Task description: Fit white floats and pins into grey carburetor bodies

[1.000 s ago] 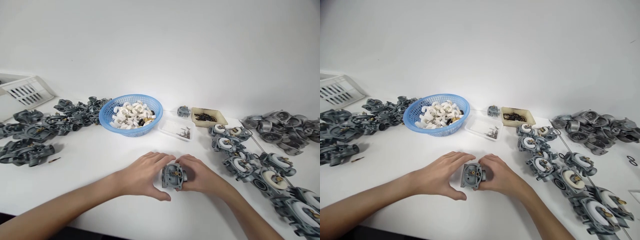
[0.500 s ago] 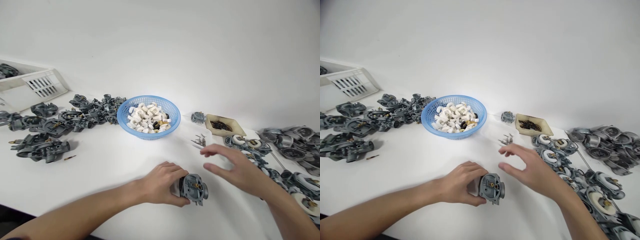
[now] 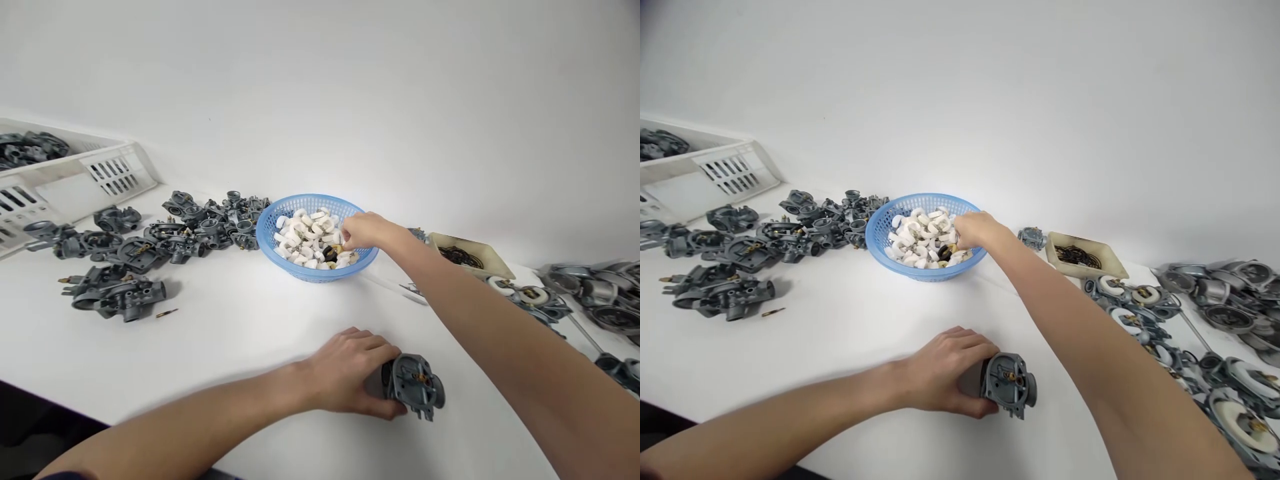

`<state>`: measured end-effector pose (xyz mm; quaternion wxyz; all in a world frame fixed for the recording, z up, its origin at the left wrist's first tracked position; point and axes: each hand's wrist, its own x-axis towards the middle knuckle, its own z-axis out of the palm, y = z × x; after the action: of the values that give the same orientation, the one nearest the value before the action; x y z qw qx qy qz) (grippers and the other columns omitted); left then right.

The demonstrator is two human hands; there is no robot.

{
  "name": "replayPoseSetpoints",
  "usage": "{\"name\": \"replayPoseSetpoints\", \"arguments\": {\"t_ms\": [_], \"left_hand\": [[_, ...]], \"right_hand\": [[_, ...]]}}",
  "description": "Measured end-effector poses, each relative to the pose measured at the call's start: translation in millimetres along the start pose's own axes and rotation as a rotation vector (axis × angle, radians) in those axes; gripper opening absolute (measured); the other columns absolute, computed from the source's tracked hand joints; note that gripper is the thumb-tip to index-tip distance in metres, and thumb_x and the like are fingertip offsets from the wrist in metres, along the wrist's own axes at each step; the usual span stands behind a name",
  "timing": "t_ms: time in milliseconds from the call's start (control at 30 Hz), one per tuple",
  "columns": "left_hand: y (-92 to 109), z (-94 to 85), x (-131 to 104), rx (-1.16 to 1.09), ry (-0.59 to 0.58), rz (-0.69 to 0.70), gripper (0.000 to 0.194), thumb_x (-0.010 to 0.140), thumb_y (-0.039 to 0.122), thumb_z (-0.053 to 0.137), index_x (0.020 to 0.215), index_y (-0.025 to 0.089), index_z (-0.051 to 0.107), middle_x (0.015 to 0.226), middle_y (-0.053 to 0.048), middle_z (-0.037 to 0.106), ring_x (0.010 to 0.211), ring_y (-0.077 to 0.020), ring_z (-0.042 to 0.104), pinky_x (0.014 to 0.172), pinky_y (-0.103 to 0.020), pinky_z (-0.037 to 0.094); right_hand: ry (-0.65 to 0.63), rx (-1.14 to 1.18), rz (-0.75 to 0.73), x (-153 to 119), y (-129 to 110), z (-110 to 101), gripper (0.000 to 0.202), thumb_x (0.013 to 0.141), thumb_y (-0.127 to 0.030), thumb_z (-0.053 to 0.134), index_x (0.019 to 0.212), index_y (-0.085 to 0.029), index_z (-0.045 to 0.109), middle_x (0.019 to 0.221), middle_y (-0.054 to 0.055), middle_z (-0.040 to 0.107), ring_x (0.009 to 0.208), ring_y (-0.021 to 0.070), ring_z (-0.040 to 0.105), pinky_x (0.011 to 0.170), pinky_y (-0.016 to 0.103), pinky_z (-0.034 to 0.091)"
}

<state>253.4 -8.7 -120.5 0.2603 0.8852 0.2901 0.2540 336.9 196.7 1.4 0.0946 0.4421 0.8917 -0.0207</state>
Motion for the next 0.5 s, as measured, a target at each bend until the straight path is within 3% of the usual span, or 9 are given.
{"name": "replayPoseSetpoints", "arguments": {"t_ms": [67, 133, 267, 333, 433, 500], "left_hand": [[-0.5, 0.7, -0.5, 0.000, -0.003, 0.008, 0.058, 0.078, 0.057, 0.078, 0.121, 0.022, 0.061, 0.106, -0.005, 0.075, 0.093, -0.0260, 0.072, 0.085, -0.035, 0.050], [-0.4, 0.9, -0.8, 0.003, -0.007, 0.009, 0.058, 0.078, 0.058, 0.078, 0.121, 0.022, 0.061, 0.106, -0.005, 0.075, 0.093, -0.0265, 0.072, 0.084, -0.036, 0.050], [1.3, -0.5, -0.4, 0.003, -0.006, -0.007, 0.055, 0.078, 0.055, 0.078, 0.120, 0.023, 0.062, 0.104, -0.005, 0.075, 0.094, -0.0266, 0.072, 0.086, -0.036, 0.051], [1.9, -1.0, -0.1, 0.003, 0.000, -0.009, 0.054, 0.078, 0.054, 0.079, 0.120, 0.023, 0.062, 0.105, -0.004, 0.075, 0.095, -0.0264, 0.072, 0.088, -0.036, 0.051], [2.8, -1.4, -0.1, -0.001, 0.010, -0.007, 0.057, 0.079, 0.053, 0.079, 0.123, 0.022, 0.062, 0.107, -0.005, 0.075, 0.099, -0.0272, 0.072, 0.091, -0.037, 0.051], [3.7, -2.0, -0.7, -0.005, 0.011, -0.007, 0.058, 0.079, 0.055, 0.079, 0.124, 0.022, 0.062, 0.107, -0.006, 0.075, 0.099, -0.0279, 0.072, 0.092, -0.038, 0.052]], "right_hand": [[0.005, -0.018, -0.002, 4.3, -4.1, 4.7, 0.029, 0.100, -0.036, 0.066, 0.122, -0.017, 0.065, 0.122, 0.009, 0.067, 0.104, 0.0226, 0.068, 0.090, 0.042, 0.059], [0.026, -0.024, -0.007, 4.3, -6.5, 7.1, 0.030, 0.102, -0.036, 0.064, 0.125, -0.017, 0.063, 0.125, 0.009, 0.066, 0.105, 0.0220, 0.068, 0.090, 0.043, 0.059], [0.110, 0.026, -0.026, -9.2, -3.9, -2.6, 0.008, 0.089, -0.024, 0.076, 0.090, -0.016, 0.075, 0.093, 0.009, 0.075, 0.094, 0.0255, 0.071, 0.085, 0.037, 0.054], [0.160, 0.092, -0.049, -28.7, -0.6, -12.6, 0.007, 0.087, -0.021, 0.074, 0.083, -0.018, 0.077, 0.084, 0.006, 0.075, 0.088, 0.0243, 0.072, 0.079, 0.032, 0.051], [0.230, 0.232, -0.115, -78.8, 2.7, -21.2, 0.016, 0.095, -0.032, 0.064, 0.096, -0.023, 0.078, 0.093, 0.000, 0.076, 0.083, 0.0176, 0.069, 0.073, 0.027, 0.050], [0.319, 0.509, -0.224, -121.3, 2.7, -16.0, 0.018, 0.094, -0.037, 0.066, 0.094, -0.022, 0.077, 0.093, 0.001, 0.075, 0.082, 0.0180, 0.067, 0.073, 0.028, 0.051]]}}
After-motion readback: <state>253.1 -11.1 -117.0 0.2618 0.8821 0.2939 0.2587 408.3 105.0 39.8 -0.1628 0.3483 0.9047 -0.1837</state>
